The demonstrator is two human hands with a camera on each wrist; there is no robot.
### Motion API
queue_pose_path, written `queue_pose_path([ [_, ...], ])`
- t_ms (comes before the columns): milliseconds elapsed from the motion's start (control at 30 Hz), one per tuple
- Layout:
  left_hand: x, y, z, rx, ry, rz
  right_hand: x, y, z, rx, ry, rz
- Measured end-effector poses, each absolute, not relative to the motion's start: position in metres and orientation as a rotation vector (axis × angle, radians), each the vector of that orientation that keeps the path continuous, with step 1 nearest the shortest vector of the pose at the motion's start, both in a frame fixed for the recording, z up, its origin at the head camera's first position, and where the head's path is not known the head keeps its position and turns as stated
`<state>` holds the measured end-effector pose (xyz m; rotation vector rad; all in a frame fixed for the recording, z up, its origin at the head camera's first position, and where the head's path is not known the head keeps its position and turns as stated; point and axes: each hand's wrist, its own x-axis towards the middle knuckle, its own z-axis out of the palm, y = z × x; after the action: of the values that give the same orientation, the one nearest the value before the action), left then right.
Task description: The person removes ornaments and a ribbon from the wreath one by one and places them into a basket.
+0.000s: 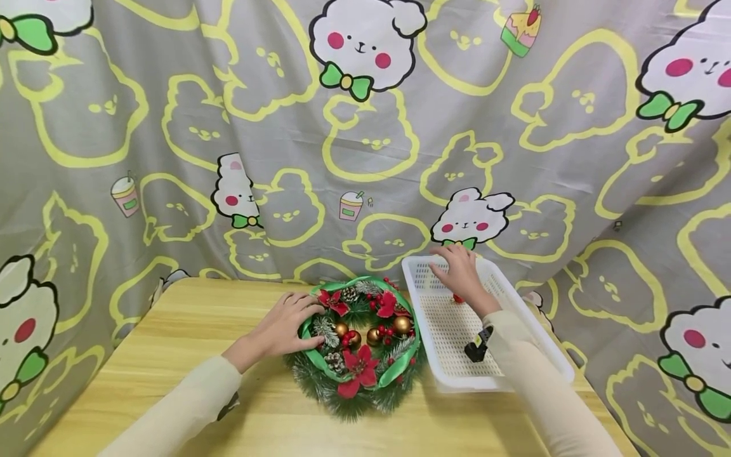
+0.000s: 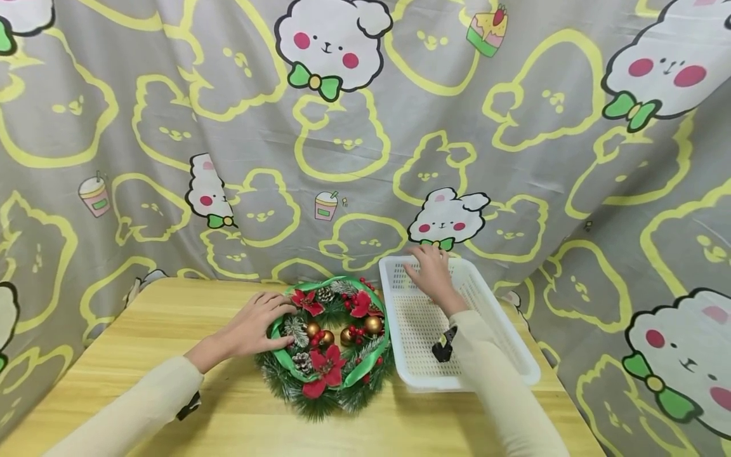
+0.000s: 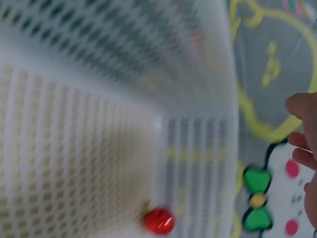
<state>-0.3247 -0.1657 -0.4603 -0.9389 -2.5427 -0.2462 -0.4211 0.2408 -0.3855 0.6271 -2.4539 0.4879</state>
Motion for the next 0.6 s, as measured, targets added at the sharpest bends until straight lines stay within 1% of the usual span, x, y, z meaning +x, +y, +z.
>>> queue_pose_path([
  [367, -0.325, -0.166, -0.459, -0.949, -2.545, -0.22, -0.392, 0.174, -0.348, 0.861, -2.356, 0.571],
  [600, -0.323, -0.166, -0.457, -0.947, -2.547, -0.234, -0.376, 0.134, -0.342, 0.983, -2.453, 0.63],
])
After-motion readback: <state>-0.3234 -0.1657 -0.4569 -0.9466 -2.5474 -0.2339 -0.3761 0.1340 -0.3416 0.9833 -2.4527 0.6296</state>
